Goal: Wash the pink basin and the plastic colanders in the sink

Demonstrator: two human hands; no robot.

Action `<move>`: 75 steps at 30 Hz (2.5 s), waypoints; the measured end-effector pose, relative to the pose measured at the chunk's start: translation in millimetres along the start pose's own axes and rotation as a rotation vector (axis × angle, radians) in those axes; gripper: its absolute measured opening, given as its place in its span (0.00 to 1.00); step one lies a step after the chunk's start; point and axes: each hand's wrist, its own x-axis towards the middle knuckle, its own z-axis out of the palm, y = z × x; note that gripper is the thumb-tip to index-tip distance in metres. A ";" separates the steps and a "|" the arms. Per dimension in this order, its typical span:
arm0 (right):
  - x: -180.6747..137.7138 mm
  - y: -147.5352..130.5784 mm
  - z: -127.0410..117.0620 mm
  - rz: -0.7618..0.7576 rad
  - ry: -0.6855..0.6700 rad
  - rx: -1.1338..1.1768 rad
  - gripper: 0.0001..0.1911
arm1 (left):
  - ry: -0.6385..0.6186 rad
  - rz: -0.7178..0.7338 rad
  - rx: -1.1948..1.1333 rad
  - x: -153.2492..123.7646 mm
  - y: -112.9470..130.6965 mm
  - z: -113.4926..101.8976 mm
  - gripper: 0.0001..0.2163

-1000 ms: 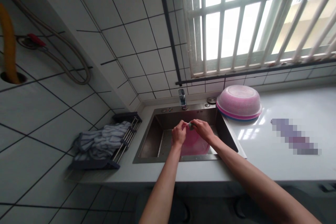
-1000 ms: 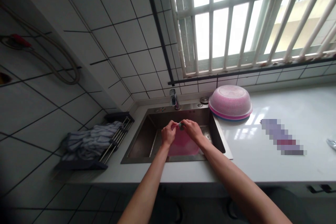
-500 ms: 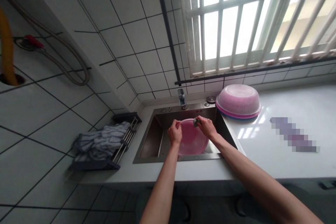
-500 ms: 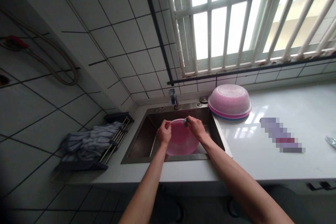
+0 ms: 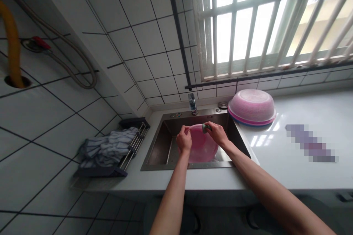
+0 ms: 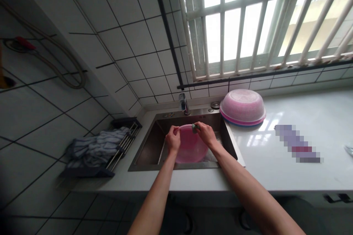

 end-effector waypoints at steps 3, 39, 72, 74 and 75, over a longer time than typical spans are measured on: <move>0.4 9.9 -2.5 0.066 0.026 0.021 0.10 | 0.049 -0.035 -0.035 2.4 -5.1 -0.9 0.04; -2.4 -5.3 0.7 -0.001 -0.027 -0.035 0.10 | -0.146 0.110 0.043 -5.8 8.4 3.8 0.05; -1.4 -7.0 5.3 -0.004 -0.045 -0.075 0.07 | -0.240 0.163 -0.117 -3.9 0.0 12.4 0.05; -1.2 -0.4 0.5 0.043 -0.011 -0.064 0.06 | -0.186 0.143 -0.118 -1.8 -2.6 11.9 0.06; -1.0 3.3 -1.3 0.073 0.014 -0.060 0.06 | -0.148 0.120 -0.121 -0.7 -3.8 11.0 0.06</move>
